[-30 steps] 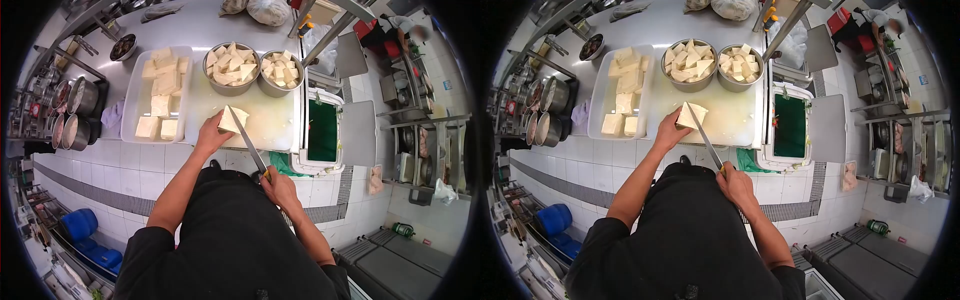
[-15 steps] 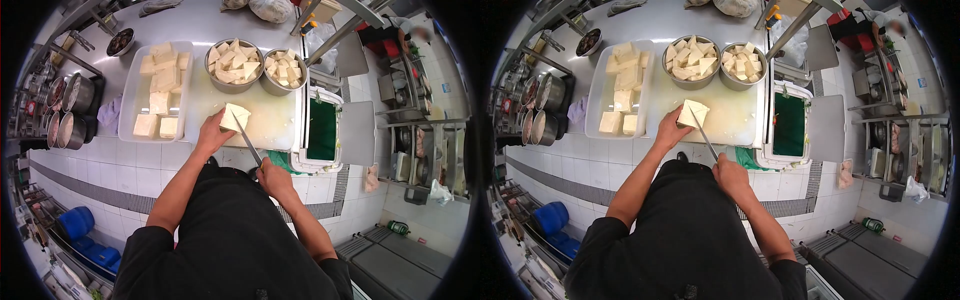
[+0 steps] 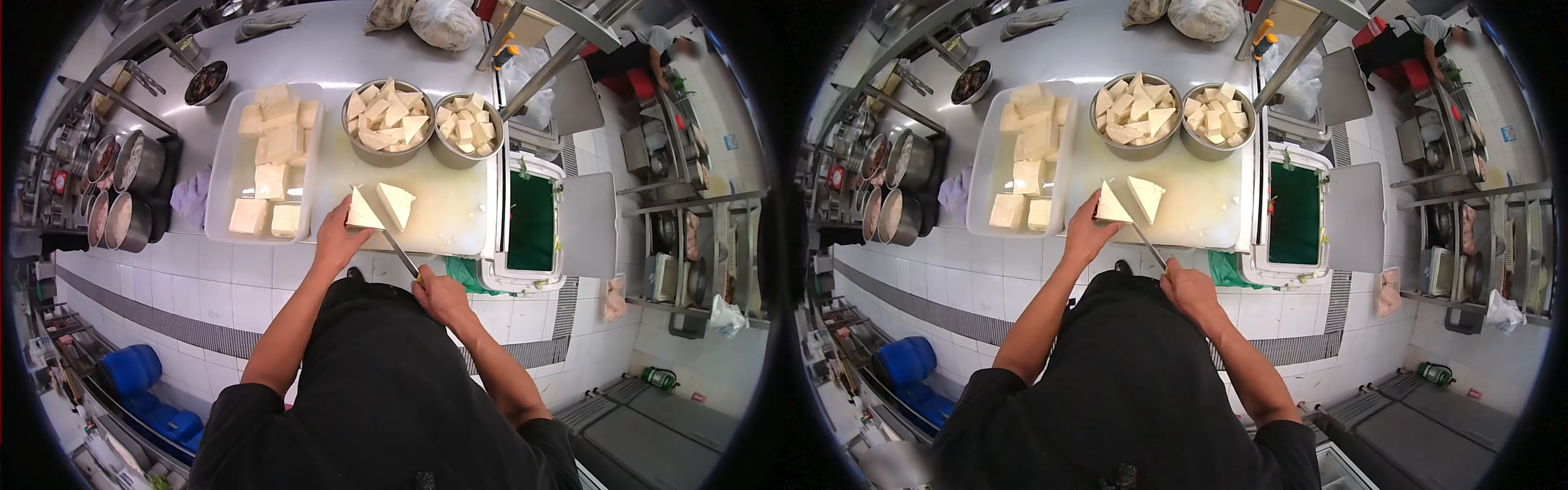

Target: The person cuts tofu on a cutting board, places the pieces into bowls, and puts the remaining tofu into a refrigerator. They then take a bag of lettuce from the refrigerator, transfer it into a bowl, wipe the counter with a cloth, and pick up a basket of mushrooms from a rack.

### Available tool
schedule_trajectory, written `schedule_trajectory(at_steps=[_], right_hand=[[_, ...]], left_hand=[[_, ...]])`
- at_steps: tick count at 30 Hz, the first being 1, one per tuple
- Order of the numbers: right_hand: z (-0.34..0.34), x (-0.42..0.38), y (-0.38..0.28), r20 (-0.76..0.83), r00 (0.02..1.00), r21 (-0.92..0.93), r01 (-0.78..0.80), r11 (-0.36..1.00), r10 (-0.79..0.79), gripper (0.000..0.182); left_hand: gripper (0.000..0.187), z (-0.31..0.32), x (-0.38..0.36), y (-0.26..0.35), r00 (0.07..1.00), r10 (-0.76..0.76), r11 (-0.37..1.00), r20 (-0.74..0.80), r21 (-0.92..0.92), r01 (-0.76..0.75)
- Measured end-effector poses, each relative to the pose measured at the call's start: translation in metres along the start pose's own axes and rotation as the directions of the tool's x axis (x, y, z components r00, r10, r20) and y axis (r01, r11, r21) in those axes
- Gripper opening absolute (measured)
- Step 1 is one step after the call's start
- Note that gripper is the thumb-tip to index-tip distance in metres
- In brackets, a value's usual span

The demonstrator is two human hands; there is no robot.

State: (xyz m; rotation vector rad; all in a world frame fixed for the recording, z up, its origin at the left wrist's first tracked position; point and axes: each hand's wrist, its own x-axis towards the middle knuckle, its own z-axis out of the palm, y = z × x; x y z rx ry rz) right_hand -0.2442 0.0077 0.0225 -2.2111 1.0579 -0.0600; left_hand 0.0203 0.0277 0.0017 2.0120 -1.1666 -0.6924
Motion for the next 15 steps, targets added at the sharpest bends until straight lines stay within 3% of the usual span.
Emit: schedule_trajectory(at_steps=[1,3,4,6,7,9,10,11,13,15], right_hand=[[-0.001,-0.001,-0.004,-0.015,1.000,0.009,-0.021,1.000,0.022,0.023],[-0.004,-0.004,-0.008,-0.034,0.999,0.019,-0.034,0.999,0.035,0.024],[-0.007,-0.008,-0.007,-0.095,0.993,0.052,-0.066,0.996,0.071,0.025],[-0.016,-0.018,-0.002,-0.158,0.982,0.087,-0.093,0.992,0.106,0.026],[-0.024,-0.022,0.001,-0.176,0.974,0.128,-0.122,0.984,0.144,0.027],[-0.034,-0.029,0.009,-0.210,0.962,0.170,-0.139,0.976,0.174,0.028],[-0.037,-0.033,0.012,-0.214,0.953,0.188,-0.174,0.967,0.213,0.029],[-0.039,-0.037,0.016,-0.219,0.943,0.209,-0.208,0.956,0.253,0.030],[-0.037,-0.044,0.023,-0.258,0.928,0.244,-0.206,0.948,0.268,0.031],[-0.035,-0.053,0.029,-0.262,0.903,0.331,-0.247,0.911,0.341,0.032]], left_hand=[[0.084,-0.004,-0.002,0.001,1.000,0.004,1.000,-0.005,0.004,-0.004],[0.079,-0.013,-0.002,0.005,0.963,0.240,0.964,-0.126,0.148,-0.221],[0.079,-0.021,0.003,0.007,0.961,0.243,0.963,-0.131,0.151,-0.223],[0.069,-0.036,0.019,0.014,0.825,0.546,0.775,0.148,0.285,-0.564],[0.069,-0.037,0.027,0.017,0.821,0.552,0.770,0.145,0.288,-0.569],[0.063,-0.037,0.046,0.026,0.642,0.561,0.558,0.523,0.333,-0.760],[0.054,-0.036,0.052,0.032,0.579,0.528,0.478,0.622,0.345,-0.807],[0.054,-0.032,0.059,0.030,0.573,0.534,0.463,0.622,0.353,-0.813],[0.046,-0.024,0.075,0.027,0.522,0.340,0.411,0.782,0.375,-0.831],[0.043,-0.029,0.079,0.033,0.502,0.355,0.388,0.789,0.364,-0.847]])
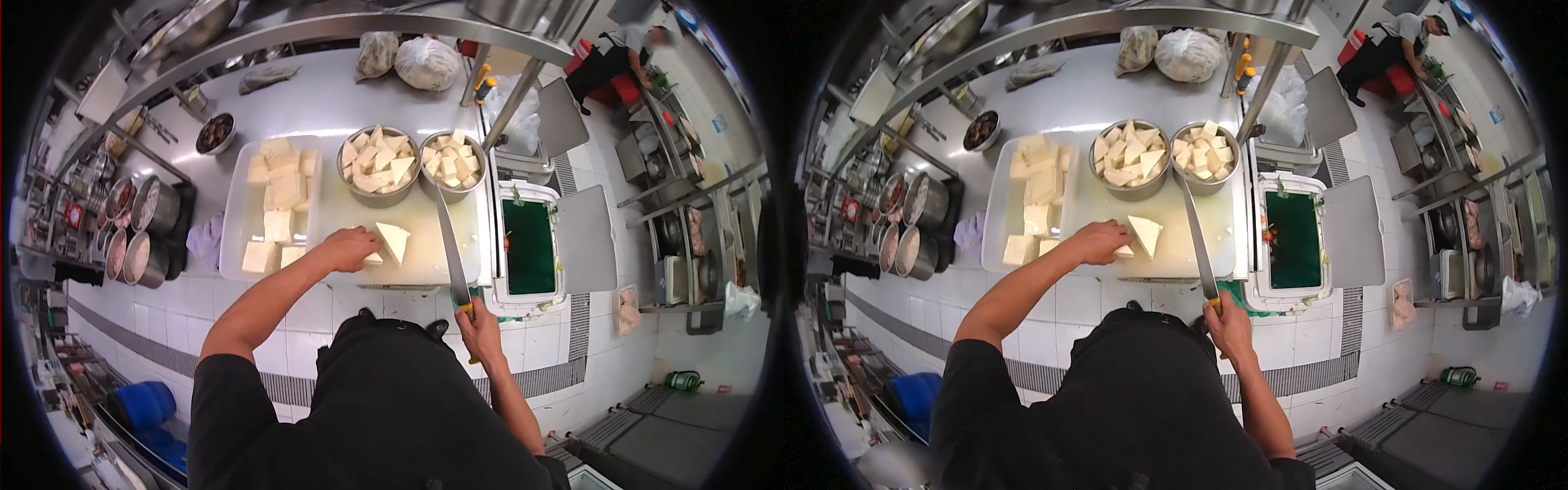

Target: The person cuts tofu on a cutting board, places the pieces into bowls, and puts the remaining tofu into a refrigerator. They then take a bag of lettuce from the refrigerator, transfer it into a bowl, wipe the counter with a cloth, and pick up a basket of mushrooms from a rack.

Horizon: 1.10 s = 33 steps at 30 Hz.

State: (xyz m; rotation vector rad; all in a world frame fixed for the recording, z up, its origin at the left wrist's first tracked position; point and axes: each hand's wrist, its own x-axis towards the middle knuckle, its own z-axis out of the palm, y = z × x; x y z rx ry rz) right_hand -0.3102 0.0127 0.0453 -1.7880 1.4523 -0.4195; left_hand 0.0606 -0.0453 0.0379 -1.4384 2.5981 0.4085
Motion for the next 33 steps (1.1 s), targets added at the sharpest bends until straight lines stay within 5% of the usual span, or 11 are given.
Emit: schedule_trajectory(at_steps=[2,4,7,9,10,12,15,21,28,33], right_hand=[[0.006,-0.007,0.020,-0.038,0.999,0.078,-0.012,0.997,0.015,0.033],[0.008,-0.016,0.030,0.012,0.983,0.256,-0.180,0.950,0.184,0.035],[0.007,-0.028,0.037,-0.004,0.970,0.378,-0.222,0.899,0.241,0.033],[0.008,-0.032,0.043,-0.042,0.982,0.435,-0.150,0.888,0.187,0.018],[0.007,-0.032,0.046,-0.048,0.982,0.442,-0.144,0.886,0.183,0.018],[0.000,-0.037,0.046,0.021,0.963,0.490,-0.243,0.837,0.267,0.018],[-0.006,-0.033,0.043,0.031,0.964,0.477,-0.247,0.843,0.264,0.018],[-0.006,-0.020,0.042,0.006,0.978,0.440,-0.190,0.878,0.209,0.019],[0.000,-0.031,0.052,-0.039,0.973,0.501,-0.179,0.847,0.229,0.020],[0.007,-0.033,0.076,-0.081,0.976,0.425,-0.150,0.893,0.203,0.020]], left_hand=[[0.042,-0.008,-0.003,-0.001,0.990,-0.137,0.968,0.041,-0.205,0.142],[0.039,-0.009,-0.008,-0.009,0.983,-0.185,0.955,0.004,-0.237,0.181],[0.041,-0.013,-0.015,-0.029,0.940,-0.334,0.878,-0.076,-0.387,0.281],[0.043,-0.022,-0.019,-0.039,0.871,-0.480,0.454,0.102,-0.821,0.346],[0.043,-0.030,-0.018,-0.041,0.873,-0.479,0.463,0.097,-0.816,0.345],[0.043,-0.052,-0.019,-0.042,0.847,-0.528,0.177,-0.055,-0.983,0.046],[0.043,-0.103,0.010,-0.047,0.801,-0.540,0.501,-0.257,-0.863,0.060],[0.045,-0.122,0.074,-0.064,0.671,-0.713,0.537,-0.204,-0.773,0.336],[0.043,-0.153,0.091,-0.081,0.642,-0.698,0.621,-0.317,-0.714,0.323],[0.054,-0.153,0.115,-0.110,0.739,-0.598,0.751,-0.312,-0.539,0.380]])
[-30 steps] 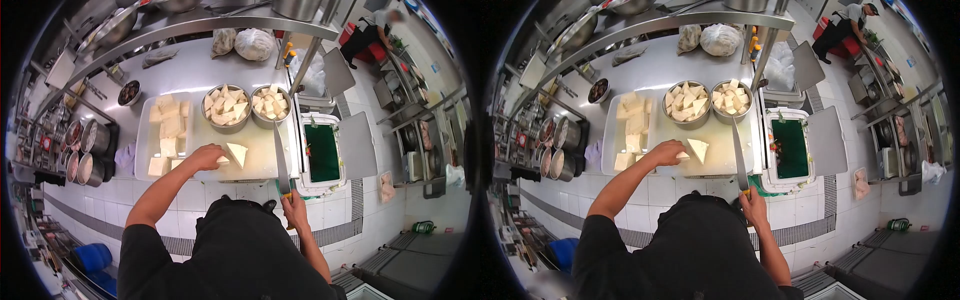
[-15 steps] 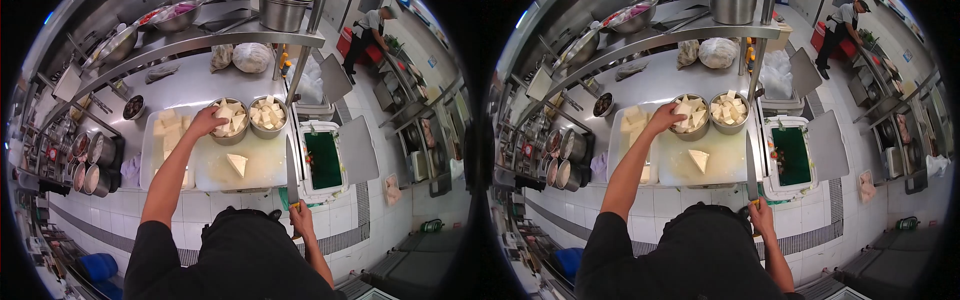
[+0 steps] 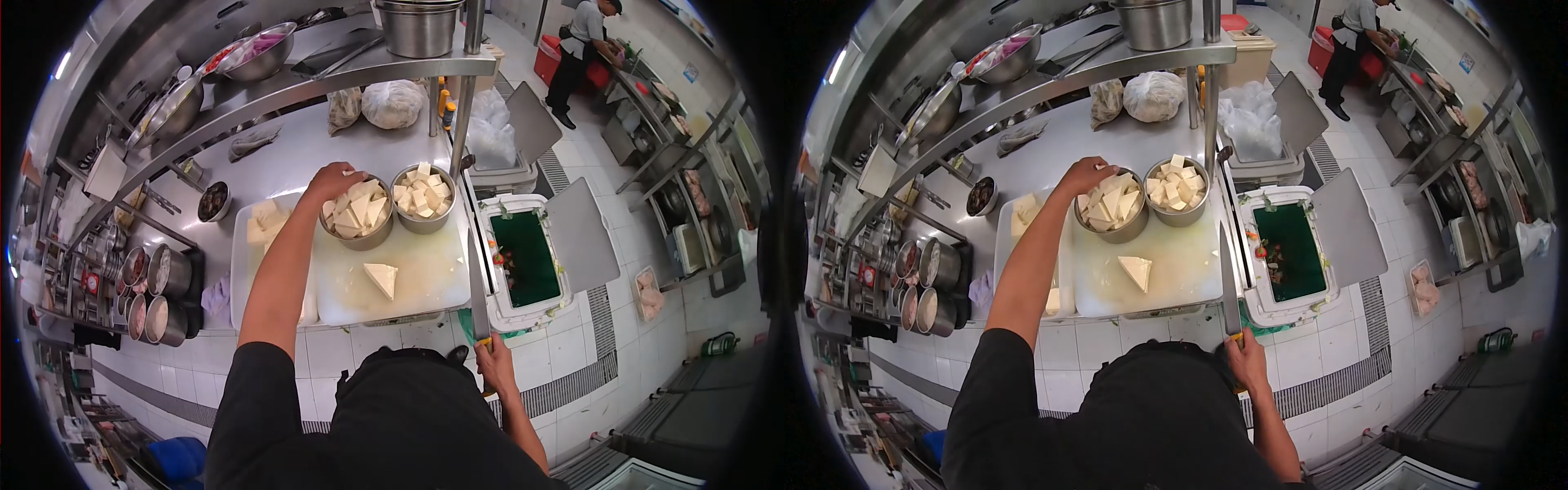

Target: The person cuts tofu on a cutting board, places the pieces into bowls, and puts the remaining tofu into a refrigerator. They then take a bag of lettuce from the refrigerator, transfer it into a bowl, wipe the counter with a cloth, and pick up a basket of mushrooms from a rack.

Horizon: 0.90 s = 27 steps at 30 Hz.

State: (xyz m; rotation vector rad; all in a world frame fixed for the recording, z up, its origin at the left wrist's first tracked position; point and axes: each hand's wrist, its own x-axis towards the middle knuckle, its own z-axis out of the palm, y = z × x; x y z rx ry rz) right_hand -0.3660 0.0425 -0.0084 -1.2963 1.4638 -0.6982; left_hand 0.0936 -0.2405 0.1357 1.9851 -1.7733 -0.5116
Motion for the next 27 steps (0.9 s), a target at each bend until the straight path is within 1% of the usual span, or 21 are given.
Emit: schedule_trajectory(at_steps=[2,3,4,5,6,9,10,11,13,14,16,17,18,19,20,21,22,23,24,26,27], right_hand=[[-0.003,-0.001,0.001,-0.001,1.000,-0.022,-0.005,1.000,0.005,0.020],[-0.006,-0.006,-0.015,-0.017,0.999,-0.013,-0.050,0.999,0.049,0.026],[-0.009,-0.008,-0.024,-0.032,0.995,-0.005,-0.092,0.996,0.092,0.032],[-0.010,-0.010,-0.025,-0.036,0.995,-0.002,-0.093,0.996,0.093,0.032],[-0.009,-0.010,-0.026,-0.043,0.994,0.037,-0.100,0.994,0.101,0.031],[-0.011,-0.010,-0.020,-0.052,0.994,0.094,-0.093,0.991,0.098,0.028],[-0.011,-0.010,-0.018,-0.050,0.995,0.111,-0.081,0.990,0.087,0.027],[-0.012,-0.009,-0.015,-0.050,0.995,0.109,-0.081,0.991,0.087,0.027],[-0.013,-0.011,-0.016,-0.041,0.994,0.097,-0.101,0.990,0.105,0.026],[-0.012,-0.010,-0.015,-0.035,0.994,0.093,-0.103,0.990,0.107,0.026],[-0.014,-0.009,-0.014,-0.040,0.996,0.073,-0.082,0.994,0.085,0.026],[-0.015,-0.008,-0.014,-0.038,0.995,0.067,-0.085,0.994,0.088,0.026],[-0.016,-0.007,-0.016,-0.031,0.997,0.056,-0.076,0.996,0.078,0.027],[-0.016,-0.006,-0.018,-0.023,0.997,0.045,-0.069,0.997,0.070,0.028],[-0.016,-0.006,-0.022,-0.020,0.997,0.041,-0.080,0.996,0.080,0.028],[-0.017,-0.006,-0.028,-0.012,0.996,0.041,-0.086,0.995,0.087,0.023],[-0.018,-0.007,-0.031,-0.003,0.996,0.038,-0.092,0.995,0.092,0.019],[-0.017,-0.006,-0.031,0.001,0.995,0.030,-0.095,0.995,0.095,0.019],[-0.016,-0.003,-0.029,0.008,0.995,0.062,-0.099,0.993,0.098,0.019],[-0.012,0.000,-0.026,0.018,0.995,0.090,-0.103,0.991,0.101,0.019],[-0.010,0.001,-0.025,0.027,0.995,0.072,-0.094,0.993,0.092,0.019]], left_hand=[[0.057,-0.003,0.002,0.010,0.972,-0.184,0.983,0.147,0.000,0.186],[0.057,-0.004,0.003,0.011,0.972,-0.179,0.983,0.152,0.003,0.181],[0.057,-0.008,0.006,0.010,0.967,-0.214,0.976,0.135,-0.022,0.219],[0.058,-0.013,0.007,0.007,0.961,-0.249,0.965,0.118,-0.049,0.256],[0.060,-0.019,0.006,0.003,0.954,-0.264,0.957,0.142,-0.084,0.278],[0.061,-0.026,-0.009,-0.006,0.936,-0.298,0.945,0.188,-0.079,0.317],[0.054,-0.028,-0.014,-0.006,0.911,-0.337,0.928,0.239,-0.081,0.365],[0.054,-0.026,-0.020,-0.008,0.911,-0.337,0.927,0.239,-0.083,0.365],[0.051,-0.023,-0.034,-0.013,0.902,-0.327,0.894,0.280,-0.217,0.392],[0.051,-0.025,-0.040,-0.016,0.900,-0.334,0.891,0.280,-0.218,0.398],[0.047,-0.028,-0.050,-0.015,0.930,-0.249,0.885,0.270,-0.325,0.332],[0.047,-0.029,-0.056,-0.013,0.929,-0.252,0.883,0.272,-0.329,0.336],[0.043,-0.028,-0.063,-0.010,0.978,-0.194,0.954,0.073,-0.216,0.206],[0.040,-0.029,-0.073,-0.004,0.988,-0.102,0.993,-0.115,-0.073,0.094],[0.036,-0.021,-0.090,0.004,0.965,0.090,0.994,-0.246,-0.040,-0.103],[0.037,-0.008,-0.110,0.016,0.981,0.178,0.979,-0.073,-0.088,-0.185],[0.039,0.009,-0.130,0.026,0.958,0.269,0.955,0.094,-0.152,-0.253],[0.044,0.029,-0.146,0.029,0.866,0.443,0.895,0.234,-0.053,-0.443],[0.049,0.049,-0.160,0.031,0.728,0.570,0.783,0.382,0.018,-0.622],[0.061,0.084,-0.180,0.035,0.712,0.460,0.692,0.531,0.287,-0.662],[0.061,0.096,-0.178,0.027,0.712,0.462,0.693,0.529,0.286,-0.662]])
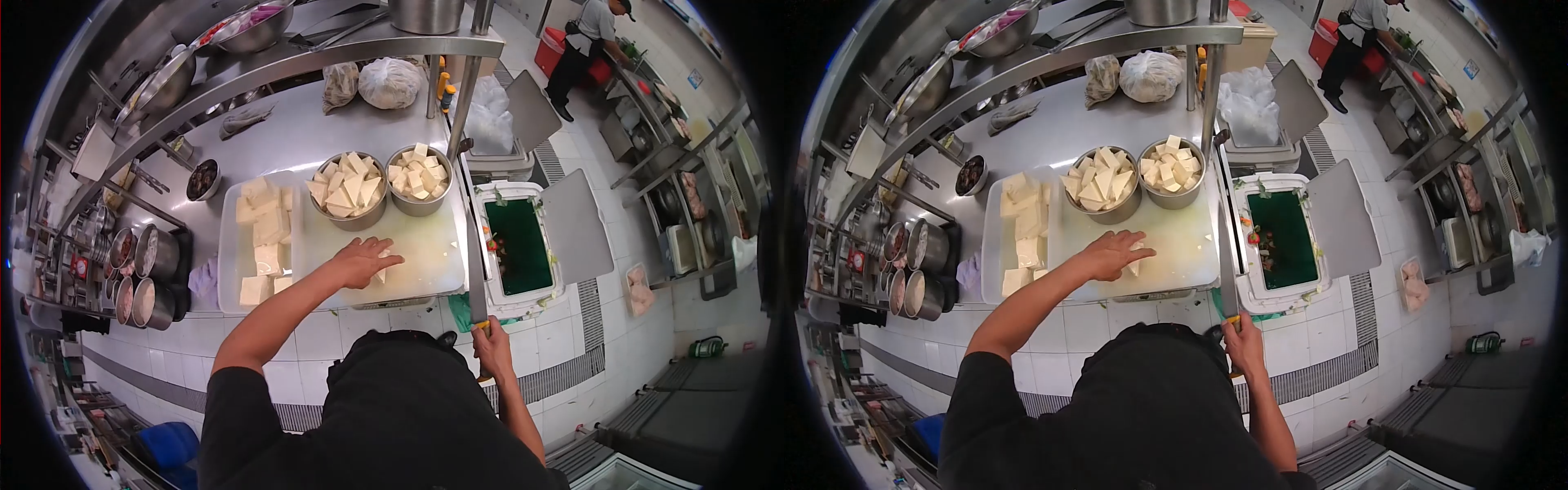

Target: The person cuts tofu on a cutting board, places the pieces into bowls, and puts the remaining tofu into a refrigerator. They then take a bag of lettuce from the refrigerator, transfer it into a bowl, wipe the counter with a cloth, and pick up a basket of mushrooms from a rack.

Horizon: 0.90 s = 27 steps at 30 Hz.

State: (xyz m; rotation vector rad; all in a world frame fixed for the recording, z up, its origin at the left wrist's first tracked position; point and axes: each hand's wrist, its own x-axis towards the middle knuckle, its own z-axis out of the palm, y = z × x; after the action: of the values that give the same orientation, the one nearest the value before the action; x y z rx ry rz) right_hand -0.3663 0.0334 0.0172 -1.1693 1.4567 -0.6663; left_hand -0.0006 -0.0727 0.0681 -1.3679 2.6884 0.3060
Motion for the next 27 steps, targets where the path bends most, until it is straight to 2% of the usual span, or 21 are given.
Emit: schedule_trajectory(at_steps=[2,5,6,7,8,9,10,11,12,13,14,15,16,18,19,20,21,22,24,25,27], right_hand=[[-0.002,0.000,0.002,-0.002,1.000,-0.022,0.005,1.000,-0.005,0.020],[-0.007,0.010,0.015,0.054,0.998,-0.295,0.006,0.956,0.011,0.043],[-0.010,0.009,0.015,0.051,0.999,-0.294,-0.004,0.956,0.019,0.043],[-0.013,0.010,0.013,0.098,0.994,-0.380,0.001,0.925,0.039,0.043],[-0.014,0.011,0.012,0.144,0.988,-0.460,0.013,0.888,0.061,0.044],[-0.012,0.014,0.024,0.143,0.988,-0.455,0.012,0.891,0.060,0.044],[-0.007,0.019,0.040,-0.014,0.998,-0.458,0.041,0.888,-0.053,0.035],[-0.005,0.024,0.055,-0.167,0.972,-0.466,0.067,0.882,-0.162,0.026],[-0.010,0.027,0.052,-0.164,0.973,-0.462,0.072,0.884,-0.165,0.026],[-0.018,0.027,0.044,-0.188,0.975,-0.374,0.040,0.927,-0.118,0.025],[-0.023,0.025,0.041,-0.207,0.976,-0.279,0.003,0.960,-0.063,0.025],[-0.027,0.027,0.043,-0.212,0.973,-0.278,0.028,0.960,-0.090,0.024],[-0.027,0.020,0.030,-0.212,0.973,-0.276,0.025,0.961,-0.086,0.024],[-0.031,0.012,0.001,-0.157,0.986,-0.104,-0.078,0.992,0.061,0.023],[-0.030,0.011,0.000,-0.151,0.986,-0.075,-0.085,0.994,0.073,0.022],[-0.029,0.012,0.005,-0.147,0.987,-0.078,-0.081,0.994,0.069,0.022],[-0.026,0.015,0.010,-0.127,0.989,-0.088,-0.083,0.993,0.072,0.030],[-0.025,0.015,0.015,-0.108,0.991,-0.099,-0.088,0.991,0.078,0.040],[-0.018,0.014,0.020,-0.110,0.991,-0.088,-0.086,0.992,0.076,0.041],[-0.015,0.013,0.021,-0.082,0.994,-0.095,-0.081,0.992,0.073,0.040],[-0.010,0.009,0.019,-0.044,0.997,-0.100,-0.067,0.993,0.063,0.040]], left_hand=[[0.070,0.023,0.010,-0.005,0.992,-0.057,0.998,0.108,0.009,0.056],[0.057,0.010,0.022,-0.005,0.980,-0.096,0.994,0.177,-0.032,0.103],[0.049,0.012,0.022,-0.005,0.969,-0.136,0.985,0.206,-0.073,0.154],[0.049,0.013,0.019,-0.006,0.969,-0.131,0.986,0.210,-0.073,0.150],[0.041,0.014,0.016,-0.008,0.976,-0.165,0.969,0.142,-0.164,0.187],[0.034,0.015,0.014,-0.009,0.976,-0.204,0.943,0.076,-0.254,0.217],[0.034,0.019,0.014,-0.010,0.976,-0.205,0.944,0.077,-0.247,0.218],[0.037,0.027,0.012,-0.010,0.960,-0.278,0.911,0.004,-0.316,0.265],[0.041,0.034,0.013,-0.013,0.933,-0.354,0.871,-0.067,-0.387,0.303],[0.041,0.041,0.016,-0.017,0.932,-0.356,0.871,-0.067,-0.385,0.305],[0.044,0.049,0.017,-0.019,0.894,-0.443,0.802,-0.071,-0.477,0.360],[0.047,0.052,0.020,-0.021,0.848,-0.525,0.724,-0.072,-0.562,0.400],[0.047,0.052,0.020,-0.017,0.849,-0.524,0.724,-0.068,-0.561,0.402],[0.047,0.049,0.020,-0.010,0.750,-0.657,0.548,-0.077,-0.732,0.405],[0.047,0.047,0.020,-0.006,0.747,-0.660,0.546,-0.078,-0.733,0.405],[0.045,0.044,0.019,-0.002,0.755,-0.628,0.623,-0.190,-0.703,0.342],[0.043,0.043,0.019,0.000,0.753,-0.587,0.696,-0.299,-0.661,0.280],[0.043,0.044,0.019,0.003,0.749,-0.591,0.693,-0.299,-0.662,0.283],[0.040,0.039,0.021,0.011,0.673,-0.530,0.777,-0.516,-0.613,0.141],[0.040,0.033,0.023,0.015,0.670,-0.530,0.779,-0.519,-0.611,0.143],[0.037,0.017,0.025,0.021,0.619,-0.467,0.836,-0.631,-0.544,0.075]])
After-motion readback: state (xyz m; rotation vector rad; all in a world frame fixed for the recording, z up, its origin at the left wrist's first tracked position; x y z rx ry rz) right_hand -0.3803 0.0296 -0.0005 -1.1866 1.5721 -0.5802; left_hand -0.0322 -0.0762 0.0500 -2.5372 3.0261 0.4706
